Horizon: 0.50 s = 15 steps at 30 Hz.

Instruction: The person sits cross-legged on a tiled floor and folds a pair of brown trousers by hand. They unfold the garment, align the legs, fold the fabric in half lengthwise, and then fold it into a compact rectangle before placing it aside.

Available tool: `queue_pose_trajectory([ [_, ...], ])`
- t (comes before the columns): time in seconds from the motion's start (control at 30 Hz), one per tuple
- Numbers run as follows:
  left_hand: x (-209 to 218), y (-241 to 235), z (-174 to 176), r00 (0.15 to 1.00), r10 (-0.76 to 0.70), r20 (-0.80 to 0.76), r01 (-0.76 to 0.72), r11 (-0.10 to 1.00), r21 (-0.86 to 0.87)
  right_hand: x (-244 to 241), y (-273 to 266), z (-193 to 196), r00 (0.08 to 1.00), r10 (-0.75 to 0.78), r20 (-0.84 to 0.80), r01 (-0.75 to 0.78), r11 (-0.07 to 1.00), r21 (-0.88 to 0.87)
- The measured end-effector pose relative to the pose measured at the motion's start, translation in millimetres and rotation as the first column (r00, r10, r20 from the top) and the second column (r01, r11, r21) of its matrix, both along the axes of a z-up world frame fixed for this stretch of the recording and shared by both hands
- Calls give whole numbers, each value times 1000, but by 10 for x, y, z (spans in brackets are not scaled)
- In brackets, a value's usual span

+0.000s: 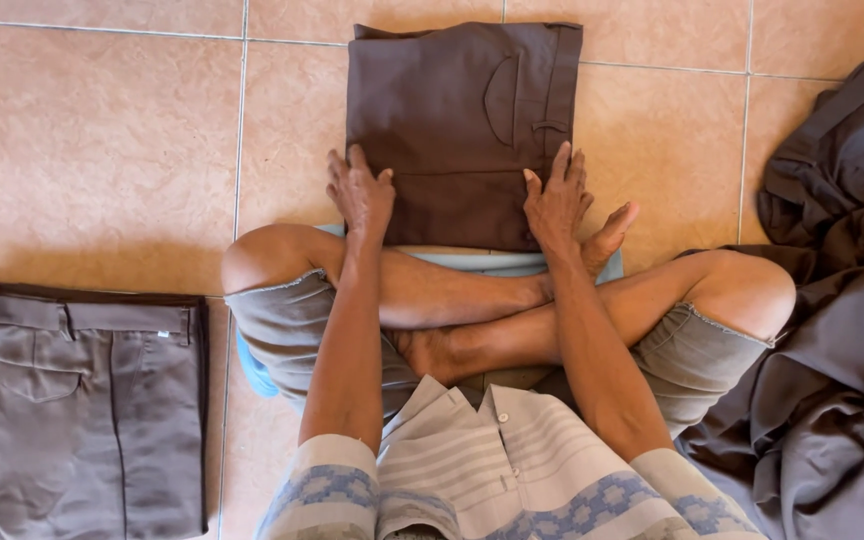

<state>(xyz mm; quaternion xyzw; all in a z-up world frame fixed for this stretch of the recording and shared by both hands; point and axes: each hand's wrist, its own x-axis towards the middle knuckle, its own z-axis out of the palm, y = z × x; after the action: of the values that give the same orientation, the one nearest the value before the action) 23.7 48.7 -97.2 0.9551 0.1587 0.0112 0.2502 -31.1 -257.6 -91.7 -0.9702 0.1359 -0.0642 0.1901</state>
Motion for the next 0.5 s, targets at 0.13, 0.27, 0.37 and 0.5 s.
queue_pose_trajectory([
  [0.13,170,156,-502,964,263,-51,-262,965,24,143,-227,-353,979,-204,25,204,979,22],
  [0.27,123,113,-309,964,243,-104,-247,969,-29,148,-197,-299,980,-200,-1,198,970,140],
  [0.37,85,37,-139,959,265,-101,-270,962,-44,108,-128,-106,975,-219,-27,221,966,133],
  [0.5,69,13,-39,947,304,-101,-313,945,-90,95,-122,-41,966,-253,-59,260,950,172],
])
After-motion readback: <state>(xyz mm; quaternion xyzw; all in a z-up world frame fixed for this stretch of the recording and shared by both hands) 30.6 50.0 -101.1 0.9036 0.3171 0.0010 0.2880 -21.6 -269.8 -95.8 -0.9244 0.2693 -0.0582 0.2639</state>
